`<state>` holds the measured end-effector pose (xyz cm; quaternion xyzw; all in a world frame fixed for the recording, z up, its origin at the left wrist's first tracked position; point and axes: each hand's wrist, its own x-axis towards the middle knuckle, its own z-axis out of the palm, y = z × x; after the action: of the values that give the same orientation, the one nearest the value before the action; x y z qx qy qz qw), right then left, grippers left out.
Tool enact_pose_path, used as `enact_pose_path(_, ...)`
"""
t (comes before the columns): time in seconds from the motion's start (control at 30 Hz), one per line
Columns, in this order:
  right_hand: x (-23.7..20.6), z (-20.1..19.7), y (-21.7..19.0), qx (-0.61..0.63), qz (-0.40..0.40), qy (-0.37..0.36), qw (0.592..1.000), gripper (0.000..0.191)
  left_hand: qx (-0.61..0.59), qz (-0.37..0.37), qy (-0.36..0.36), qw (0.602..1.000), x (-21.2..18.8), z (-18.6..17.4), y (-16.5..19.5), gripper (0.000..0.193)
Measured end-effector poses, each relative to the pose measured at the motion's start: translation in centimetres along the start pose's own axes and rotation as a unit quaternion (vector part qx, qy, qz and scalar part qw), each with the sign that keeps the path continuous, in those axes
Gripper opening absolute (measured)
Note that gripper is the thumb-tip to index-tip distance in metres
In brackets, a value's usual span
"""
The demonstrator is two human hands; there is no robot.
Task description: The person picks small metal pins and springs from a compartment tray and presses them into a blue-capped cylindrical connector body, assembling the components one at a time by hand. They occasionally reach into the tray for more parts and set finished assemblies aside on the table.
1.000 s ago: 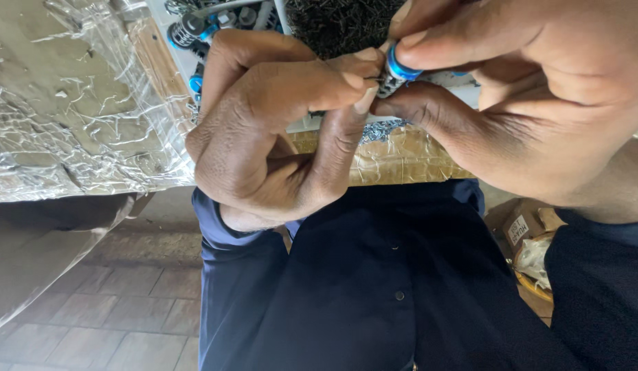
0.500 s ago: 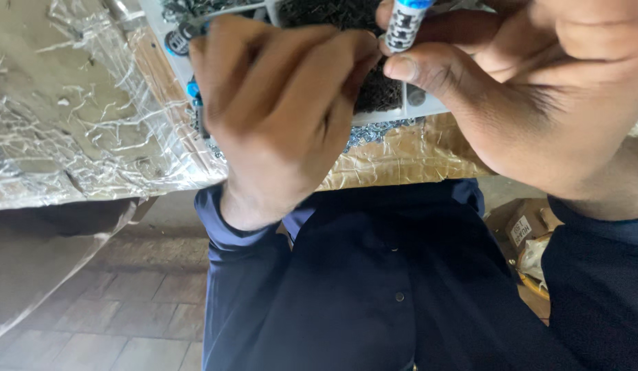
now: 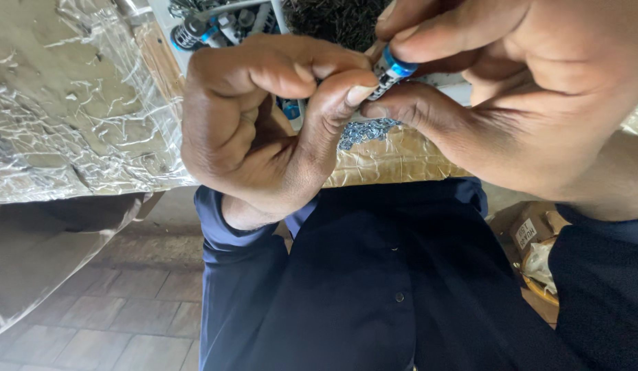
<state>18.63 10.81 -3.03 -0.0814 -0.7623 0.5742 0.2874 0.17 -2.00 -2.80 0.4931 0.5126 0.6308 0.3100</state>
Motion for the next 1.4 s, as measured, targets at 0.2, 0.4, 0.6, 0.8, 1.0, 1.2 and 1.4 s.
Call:
enact_pose_path(0.2,-0.2,-0.1,0.1,-0.016,0.000,-0.007,1.000,0.042,0.066,0.047,-0.046,0.996,0.3,-0.2,0.2,0.036)
enact_pose_path(0.4,0.4,-0.3,-0.2,-0.041,-0.020,-0.019,0.999,0.038,0.095,0.067,-0.062,0.991,0.3,-0.5,-0.1,0.040)
enact_pose_path(0.6,-0.5,-0.1,0.8,-0.038,-0.035,0.023,0.998,0.032,0.171,0.140,-0.042,0.974,1.8,-0.6,-1.1,0.035)
enact_pose_path(0.8,-2.9,-0.6,1.2,-0.086,0.008,0.081,0.993,0.021,0.395,0.133,-0.073,0.906,2.2,0.0,0.5,0.023)
enact_pose_path(1.0,-2.0,-0.6,0.6,-0.050,0.028,0.031,0.998,0.028,0.259,0.056,-0.058,0.963,1.6,-0.3,1.3,0.022)
enact_pose_path(1.2,-0.2,-0.1,-0.1,-0.028,0.014,0.021,0.999,0.036,0.095,-0.004,-0.009,0.995,0.4,-0.3,0.9,0.032)
enact_pose_path(1.4,-0.3,0.2,-0.2,-0.031,0.003,0.005,1.000,0.041,0.034,-0.032,-0.021,0.999,-0.6,-0.4,0.6,0.028)
